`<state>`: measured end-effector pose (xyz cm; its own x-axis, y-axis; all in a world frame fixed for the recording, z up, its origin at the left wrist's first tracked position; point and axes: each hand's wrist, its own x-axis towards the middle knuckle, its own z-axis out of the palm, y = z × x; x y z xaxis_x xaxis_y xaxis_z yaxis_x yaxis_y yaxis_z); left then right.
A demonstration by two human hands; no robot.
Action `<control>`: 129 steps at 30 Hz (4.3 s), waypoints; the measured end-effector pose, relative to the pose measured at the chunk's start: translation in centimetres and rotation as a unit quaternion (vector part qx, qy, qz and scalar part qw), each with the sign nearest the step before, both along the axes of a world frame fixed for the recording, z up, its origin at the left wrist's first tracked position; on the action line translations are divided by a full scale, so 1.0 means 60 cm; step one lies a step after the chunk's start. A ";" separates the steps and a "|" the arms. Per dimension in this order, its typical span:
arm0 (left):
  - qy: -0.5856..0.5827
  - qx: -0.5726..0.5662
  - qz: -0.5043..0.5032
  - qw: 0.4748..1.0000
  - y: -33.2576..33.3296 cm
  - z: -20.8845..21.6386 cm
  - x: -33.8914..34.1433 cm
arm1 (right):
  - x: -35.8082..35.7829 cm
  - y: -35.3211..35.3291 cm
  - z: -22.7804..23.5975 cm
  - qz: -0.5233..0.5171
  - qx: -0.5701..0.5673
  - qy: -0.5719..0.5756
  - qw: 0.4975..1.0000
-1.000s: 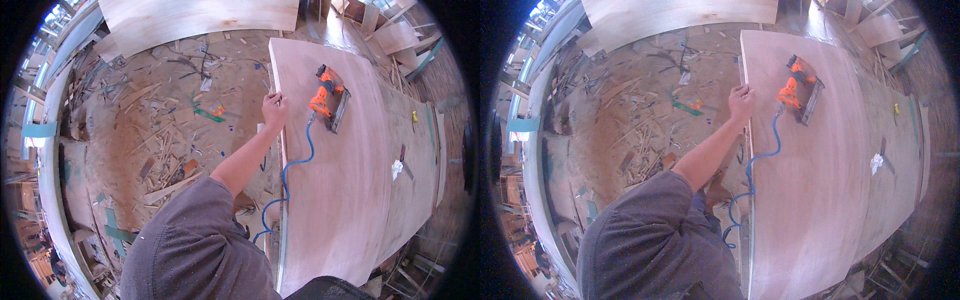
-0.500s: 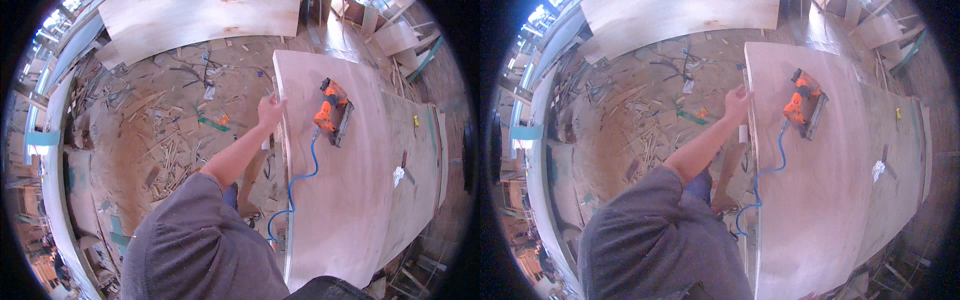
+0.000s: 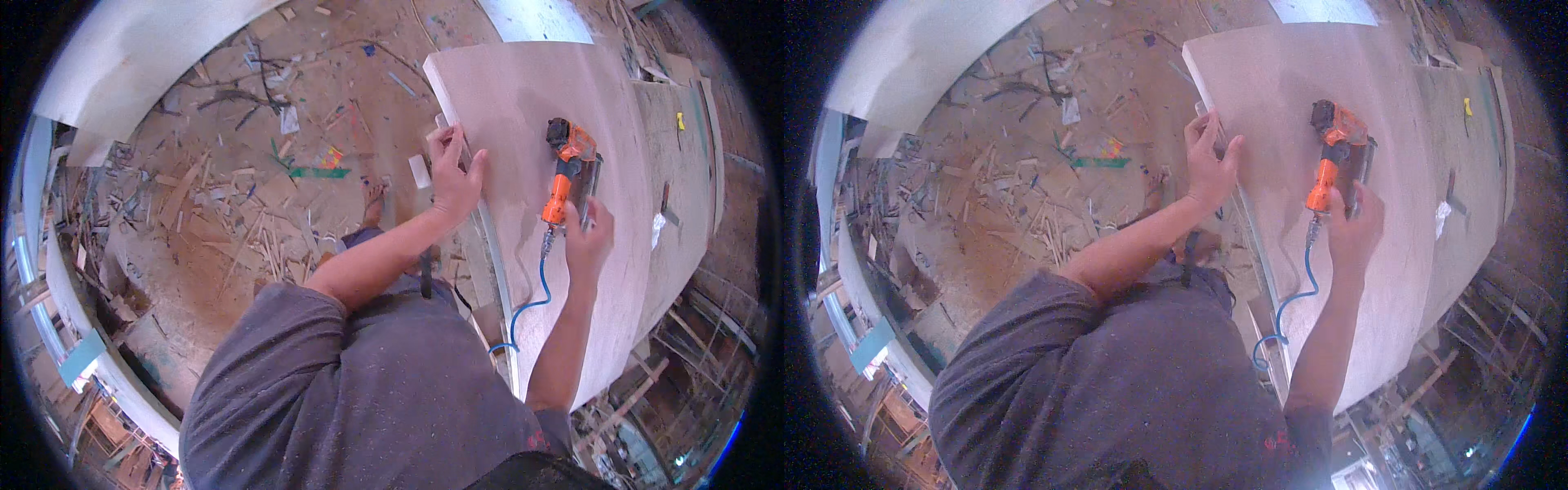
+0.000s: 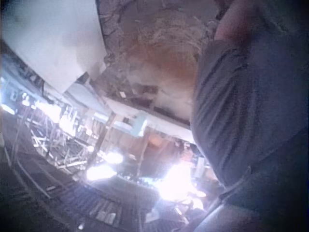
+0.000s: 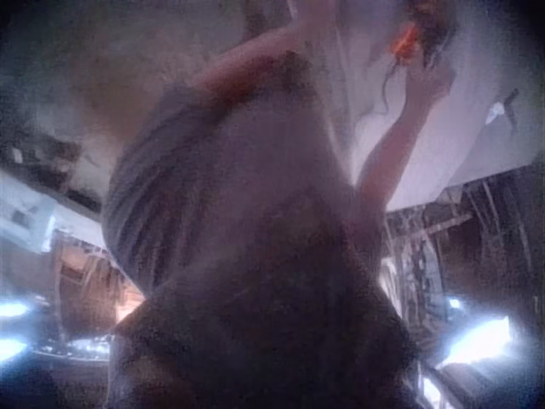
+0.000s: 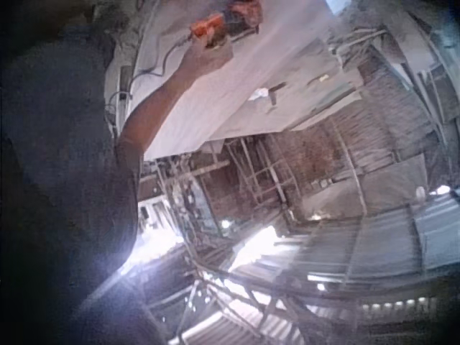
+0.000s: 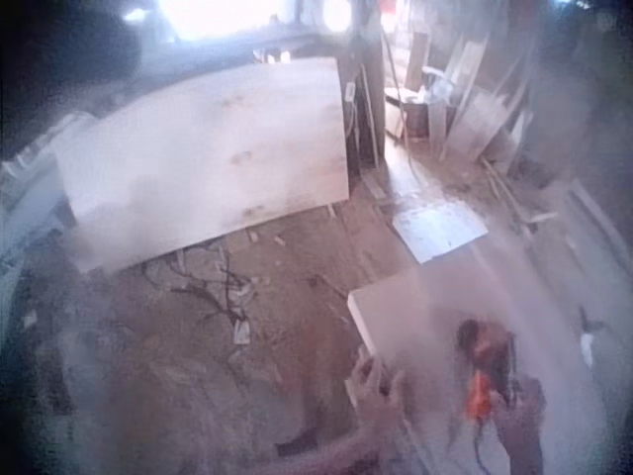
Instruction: The person positions a large sheet of plywood on a workbench and uses a pneumatic nail gun to attach a thin wooden strip along its edge. The person repeatedly aligns the strip and drives nails along the length of the panel.
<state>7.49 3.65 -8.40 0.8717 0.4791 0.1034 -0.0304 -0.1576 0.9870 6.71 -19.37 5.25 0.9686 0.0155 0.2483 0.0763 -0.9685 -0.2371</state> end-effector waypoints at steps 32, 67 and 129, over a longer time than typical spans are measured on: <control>0.268 -0.237 -0.240 0.902 0.151 0.011 0.140 | 0.005 0.216 0.094 -0.093 0.235 0.353 0.901; 0.195 -0.210 -0.181 0.941 0.235 -0.020 0.234 | 0.062 0.265 0.096 -0.050 0.194 0.333 0.921; 0.241 -0.218 -0.189 0.927 0.260 -0.038 0.273 | 0.178 0.327 0.090 -0.006 0.199 0.341 0.919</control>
<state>23.86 19.23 -10.71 0.8808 0.0343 -0.4722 0.4580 0.1909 0.8682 17.37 0.22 10.65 0.9009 0.0438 -0.4317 -0.2304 -0.7947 -0.5615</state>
